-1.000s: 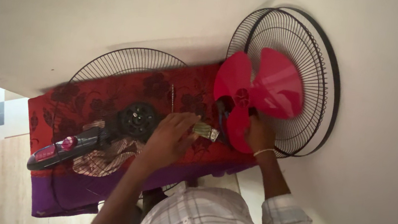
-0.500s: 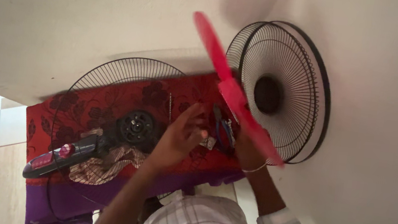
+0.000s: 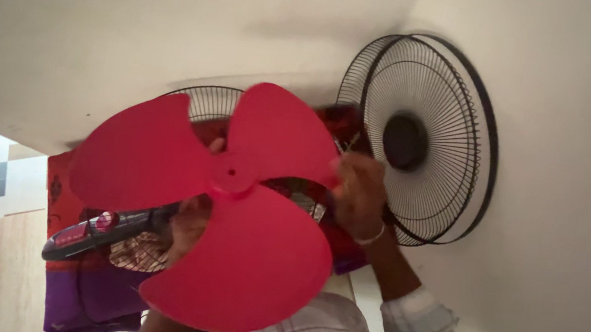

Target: The person assembles a red pedestal fan on a table. They attach the fan blades to the motor housing, secure them with a nut, and wipe the blades with a cloth. The fan cage and base are present on the table.

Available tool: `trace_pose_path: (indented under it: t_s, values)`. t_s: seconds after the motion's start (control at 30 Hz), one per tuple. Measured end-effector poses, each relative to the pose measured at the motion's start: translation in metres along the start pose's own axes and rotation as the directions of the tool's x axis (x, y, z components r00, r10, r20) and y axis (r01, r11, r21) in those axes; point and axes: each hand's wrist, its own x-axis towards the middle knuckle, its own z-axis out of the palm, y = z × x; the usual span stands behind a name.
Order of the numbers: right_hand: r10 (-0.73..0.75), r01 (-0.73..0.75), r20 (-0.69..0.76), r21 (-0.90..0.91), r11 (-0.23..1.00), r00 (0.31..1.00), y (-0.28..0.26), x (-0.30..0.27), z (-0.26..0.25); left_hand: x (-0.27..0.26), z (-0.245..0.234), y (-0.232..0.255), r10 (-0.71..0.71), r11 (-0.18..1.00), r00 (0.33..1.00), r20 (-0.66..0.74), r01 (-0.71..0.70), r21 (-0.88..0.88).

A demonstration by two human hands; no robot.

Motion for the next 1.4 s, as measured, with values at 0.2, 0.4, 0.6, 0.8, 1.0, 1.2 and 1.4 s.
trace_pose_path:
  t_s: [0.2,0.4,0.6,0.8,1.0,1.2,1.4]
  values:
    - [0.560,-0.564,0.113,0.008,0.826,0.821,0.108,-0.047,0.053,-0.002,-0.020,0.026,0.112,0.994,0.990,-0.089,-0.111,0.015]
    - [0.240,-0.179,0.498,-0.167,0.970,0.834,0.176,-0.089,0.134,0.041,-0.038,0.050,0.196,0.981,0.976,-0.092,-0.195,0.021]
    - [0.082,0.431,0.734,-0.480,0.764,0.674,0.229,-0.076,0.190,0.073,-0.056,0.078,0.259,0.966,0.962,-0.088,-0.258,0.028]
    - [0.216,0.475,0.822,-0.495,0.727,0.527,0.258,-0.064,0.195,0.068,-0.079,0.101,0.316,0.948,0.938,-0.141,-0.317,0.018]
    - [0.367,0.402,0.840,-0.520,0.753,0.399,0.278,-0.065,0.196,0.050,-0.109,0.155,0.436,0.900,0.863,-0.256,-0.423,0.107]
    - [0.557,0.356,0.789,-0.614,0.704,0.258,0.289,-0.059,0.210,-0.005,-0.141,0.174,0.516,0.855,0.782,-0.348,-0.495,0.155]
    - [0.715,0.339,0.675,-0.726,0.599,0.182,0.295,-0.050,0.225,-0.049,-0.153,0.123,0.418,0.903,0.791,-0.446,-0.416,0.110]
